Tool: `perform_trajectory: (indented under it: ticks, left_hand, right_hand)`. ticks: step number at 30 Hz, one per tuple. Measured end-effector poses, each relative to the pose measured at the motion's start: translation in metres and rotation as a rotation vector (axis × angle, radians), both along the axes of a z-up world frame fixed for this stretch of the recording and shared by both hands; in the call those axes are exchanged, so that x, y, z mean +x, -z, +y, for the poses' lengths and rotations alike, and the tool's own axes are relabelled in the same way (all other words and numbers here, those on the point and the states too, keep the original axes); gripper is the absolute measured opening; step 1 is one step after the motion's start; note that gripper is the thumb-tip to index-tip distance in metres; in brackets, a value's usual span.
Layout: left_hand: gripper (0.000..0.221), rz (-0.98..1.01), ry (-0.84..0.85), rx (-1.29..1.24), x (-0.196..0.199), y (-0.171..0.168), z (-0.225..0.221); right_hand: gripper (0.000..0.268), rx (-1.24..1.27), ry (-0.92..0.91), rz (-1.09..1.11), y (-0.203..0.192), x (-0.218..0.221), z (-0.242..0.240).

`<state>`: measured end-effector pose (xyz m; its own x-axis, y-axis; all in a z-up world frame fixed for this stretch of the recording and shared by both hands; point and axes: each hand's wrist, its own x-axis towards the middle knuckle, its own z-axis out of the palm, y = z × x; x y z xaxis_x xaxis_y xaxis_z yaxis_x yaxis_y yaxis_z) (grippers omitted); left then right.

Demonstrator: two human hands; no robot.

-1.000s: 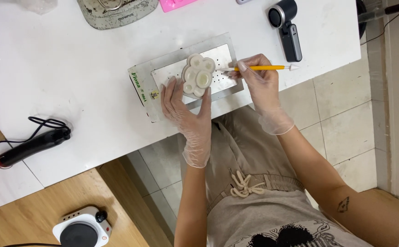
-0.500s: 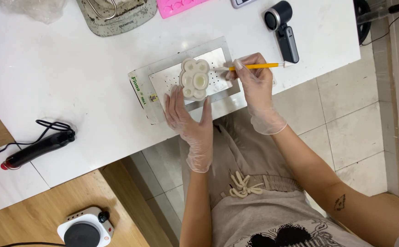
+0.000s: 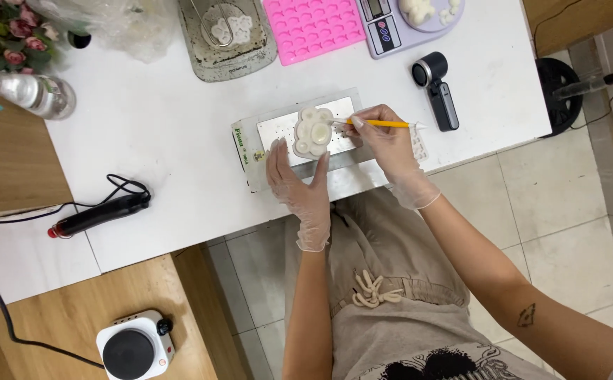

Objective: Carving and cleaning details on a molded flower-shaped wax candle at a workbench.

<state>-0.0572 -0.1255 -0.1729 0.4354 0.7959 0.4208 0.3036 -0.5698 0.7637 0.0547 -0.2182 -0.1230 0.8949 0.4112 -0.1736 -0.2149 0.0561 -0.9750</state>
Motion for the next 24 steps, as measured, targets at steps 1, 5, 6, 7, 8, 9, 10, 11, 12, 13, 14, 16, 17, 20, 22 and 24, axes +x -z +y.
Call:
perform_trajectory:
  ticks: [1, 5, 6, 7, 8, 9, 10, 11, 12, 13, 14, 16, 17, 20, 22, 24]
  left_hand:
    - [0.082, -0.007, -0.005, 0.006, -0.001, 0.0, 0.001]
    - [0.078, -0.004, -0.007, 0.046, -0.002, 0.005, 0.0]
    - [0.076, -0.01, -0.007, 0.039, -0.001, 0.006, 0.0]
    - [0.076, -0.023, -0.009, 0.036, -0.003, 0.004, 0.0]
    - [0.073, -0.023, 0.002, 0.045, -0.003, 0.002, 0.0]
    - [0.07, -0.023, 0.012, 0.055, -0.003, 0.0, 0.0]
    - [0.07, -0.036, 0.008, 0.055, 0.003, 0.002, 0.0]
    - [0.071, -0.04, 0.004, 0.052, 0.002, 0.003, -0.001]
    - [0.071, -0.044, -0.001, 0.049, 0.001, 0.005, -0.001]
    - [0.071, -0.053, 0.005, 0.041, -0.001, 0.007, -0.001]
    - [0.071, -0.026, 0.006, 0.022, -0.002, 0.01, -0.002]
    - [0.071, -0.011, 0.01, -0.002, 0.003, 0.01, -0.004]
    - [0.07, 0.0, 0.003, -0.022, 0.002, 0.01, -0.004]
    - [0.07, 0.013, -0.011, -0.034, -0.002, 0.012, -0.004]
    - [0.07, 0.01, -0.016, -0.034, 0.003, 0.011, -0.004]
    - [0.068, -0.018, -0.006, -0.048, 0.0, 0.009, -0.006]
  right_hand:
    - [0.012, 0.006, -0.005, -0.007, 0.001, 0.0, 0.001]
    - [0.014, -0.011, 0.039, 0.025, 0.009, 0.001, 0.003]
    - [0.016, -0.027, 0.039, 0.019, 0.011, 0.001, 0.004]
    - [0.016, -0.03, 0.037, 0.006, 0.011, 0.001, 0.005]
    - [0.016, -0.012, 0.061, 0.013, 0.011, 0.002, 0.006]
    - [0.016, 0.007, 0.083, 0.019, 0.011, 0.004, 0.008]
    - [0.016, 0.007, 0.079, 0.006, 0.013, 0.012, 0.007]
    - [0.016, 0.025, 0.073, 0.005, 0.016, 0.013, 0.006]
    - [0.016, 0.043, 0.068, 0.004, 0.019, 0.014, 0.005]
    - [0.016, 0.036, 0.074, -0.006, 0.018, 0.012, 0.008]
    - [0.016, 0.032, 0.088, -0.006, 0.017, 0.011, 0.01]
    - [0.015, 0.023, 0.106, -0.018, 0.015, 0.014, 0.011]
    - [0.015, 0.028, 0.096, -0.014, 0.016, 0.012, 0.012]
    - [0.013, 0.025, 0.081, -0.034, 0.015, 0.005, 0.015]
    - [0.012, 0.01, 0.078, -0.065, 0.014, 0.008, 0.016]
    - [0.013, -0.01, 0.061, -0.11, 0.02, 0.005, 0.014]
